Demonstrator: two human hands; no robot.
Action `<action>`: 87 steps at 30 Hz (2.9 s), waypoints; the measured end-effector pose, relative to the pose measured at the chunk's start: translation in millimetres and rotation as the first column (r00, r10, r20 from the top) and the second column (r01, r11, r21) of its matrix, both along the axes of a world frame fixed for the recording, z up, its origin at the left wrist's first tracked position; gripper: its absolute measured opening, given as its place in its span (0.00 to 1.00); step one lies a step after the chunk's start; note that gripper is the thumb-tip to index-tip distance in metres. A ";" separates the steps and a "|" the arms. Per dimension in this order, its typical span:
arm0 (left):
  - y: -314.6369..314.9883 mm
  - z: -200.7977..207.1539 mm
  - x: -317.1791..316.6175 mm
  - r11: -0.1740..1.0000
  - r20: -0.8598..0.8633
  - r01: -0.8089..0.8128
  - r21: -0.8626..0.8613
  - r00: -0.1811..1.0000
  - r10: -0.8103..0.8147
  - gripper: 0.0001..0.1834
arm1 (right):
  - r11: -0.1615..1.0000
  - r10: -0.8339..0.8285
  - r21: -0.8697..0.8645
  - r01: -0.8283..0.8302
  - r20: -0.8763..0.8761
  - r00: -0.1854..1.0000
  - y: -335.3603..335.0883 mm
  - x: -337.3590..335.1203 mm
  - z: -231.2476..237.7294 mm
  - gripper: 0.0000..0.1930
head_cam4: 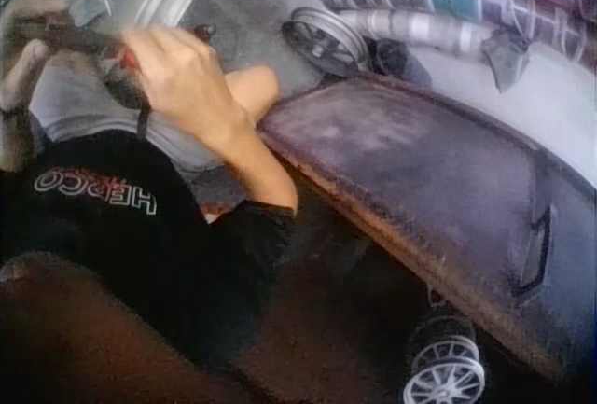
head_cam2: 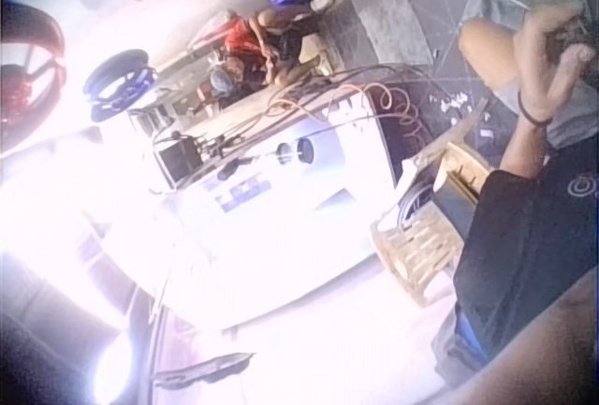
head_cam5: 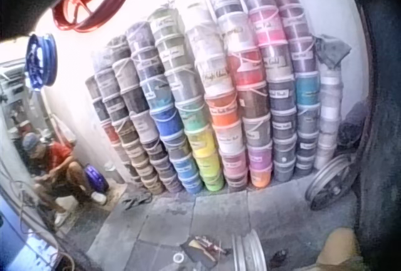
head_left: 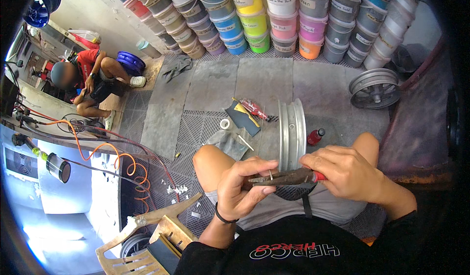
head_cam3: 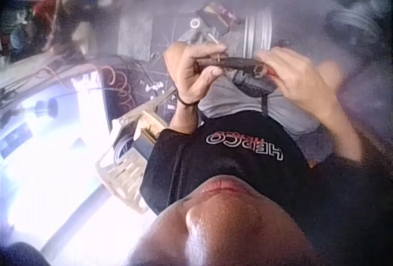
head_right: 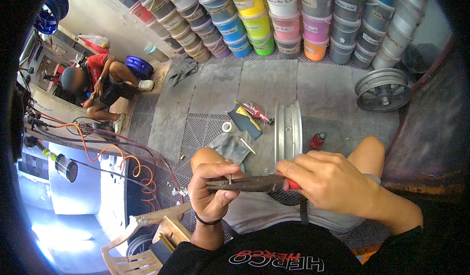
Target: The person uses pliers to remove a wire from a motorcycle wheel and then applies sandpaper and tape to the wheel hub.
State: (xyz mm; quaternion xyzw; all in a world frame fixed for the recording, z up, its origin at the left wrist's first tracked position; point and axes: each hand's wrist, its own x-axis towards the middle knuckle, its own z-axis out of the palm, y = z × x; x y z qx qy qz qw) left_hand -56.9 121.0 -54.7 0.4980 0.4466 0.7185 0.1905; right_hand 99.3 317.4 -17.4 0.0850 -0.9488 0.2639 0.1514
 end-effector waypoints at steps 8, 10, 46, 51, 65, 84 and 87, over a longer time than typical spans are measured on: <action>1.7 5.4 8.5 0.999 -0.024 -0.037 0.010 0.999 0.038 0.24 | 0.964 -0.123 0.201 0.176 -0.252 0.960 0.0 -2.7 2.9 0.19; 3.2 3.2 8.1 0.999 -0.011 -0.028 0.036 1.000 0.028 0.24 | 0.959 -0.122 0.214 0.184 -0.273 0.954 1.4 -3.7 2.9 0.19; 16.2 33.1 -28.9 0.999 -0.546 -0.048 0.008 0.837 0.045 0.17 | 0.691 0.408 -0.716 -0.102 0.269 0.873 -9.4 18.2 -29.8 0.15; 22.5 21.8 -35.9 0.994 -0.475 0.091 0.052 0.878 -0.056 0.14 | 0.449 0.559 -0.893 0.013 0.292 0.776 -18.3 21.9 -33.6 0.13; 18.0 -43.0 21.4 0.893 0.432 -0.450 0.029 0.811 0.395 0.24 | 0.521 0.116 -0.852 0.054 0.134 0.984 -28.7 9.9 -84.5 0.10; 45.1 -16.1 47.0 0.964 0.883 0.187 0.191 0.397 -0.252 0.16 | 0.552 0.029 -0.833 -0.039 -0.028 0.999 -48.1 11.8 -101.3 0.11; 43.7 -16.3 45.8 0.952 0.882 0.218 0.213 0.377 -0.284 0.16 | 0.543 0.037 -0.838 -0.054 -0.040 0.999 -48.8 11.5 -102.8 0.11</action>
